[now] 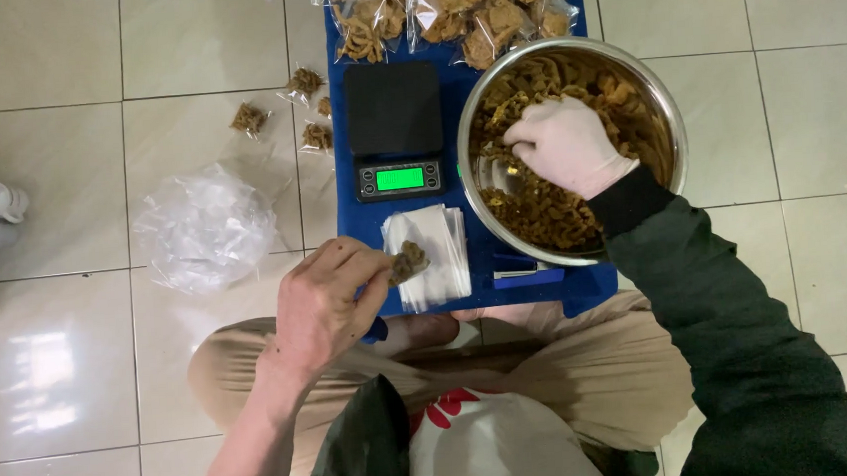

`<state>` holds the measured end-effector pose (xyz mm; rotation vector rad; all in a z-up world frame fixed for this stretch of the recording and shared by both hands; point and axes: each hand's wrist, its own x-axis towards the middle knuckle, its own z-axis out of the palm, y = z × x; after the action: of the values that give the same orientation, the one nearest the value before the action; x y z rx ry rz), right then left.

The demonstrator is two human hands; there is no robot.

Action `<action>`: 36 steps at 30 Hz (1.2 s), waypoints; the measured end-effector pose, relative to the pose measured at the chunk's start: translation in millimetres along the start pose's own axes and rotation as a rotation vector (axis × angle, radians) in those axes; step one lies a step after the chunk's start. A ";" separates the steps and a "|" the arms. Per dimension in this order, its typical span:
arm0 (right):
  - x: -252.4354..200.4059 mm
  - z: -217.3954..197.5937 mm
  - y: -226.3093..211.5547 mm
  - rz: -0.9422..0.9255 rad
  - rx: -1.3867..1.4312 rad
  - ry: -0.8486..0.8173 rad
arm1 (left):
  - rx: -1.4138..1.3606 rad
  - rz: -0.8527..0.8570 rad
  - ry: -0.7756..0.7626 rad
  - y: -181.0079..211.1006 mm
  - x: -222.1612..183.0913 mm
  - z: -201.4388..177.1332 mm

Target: Packaging fried food into small plastic bags and weighing them on a digital scale

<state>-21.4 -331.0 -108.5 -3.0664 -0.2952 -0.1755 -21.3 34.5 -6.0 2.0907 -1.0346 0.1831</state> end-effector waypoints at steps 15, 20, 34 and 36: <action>18.3 28.8 -11.7 0.118 0.194 -0.323 | 0.042 0.005 -0.011 4.2 -1.8 7.4; 6.6 -79.1 -45.2 0.207 0.796 -0.136 | 0.080 0.101 -0.029 15.6 14.1 -1.5; -0.2 -130.6 -112.2 -0.354 0.674 0.096 | 0.100 0.225 -0.081 30.4 28.4 7.4; -4.0 -127.1 -111.8 -0.321 0.661 0.105 | 0.052 0.204 -0.094 28.9 27.1 6.2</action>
<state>-60.6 -230.7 22.1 -2.3360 -0.6811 -0.2013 -25.6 3.0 18.5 2.0543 -1.3138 0.2172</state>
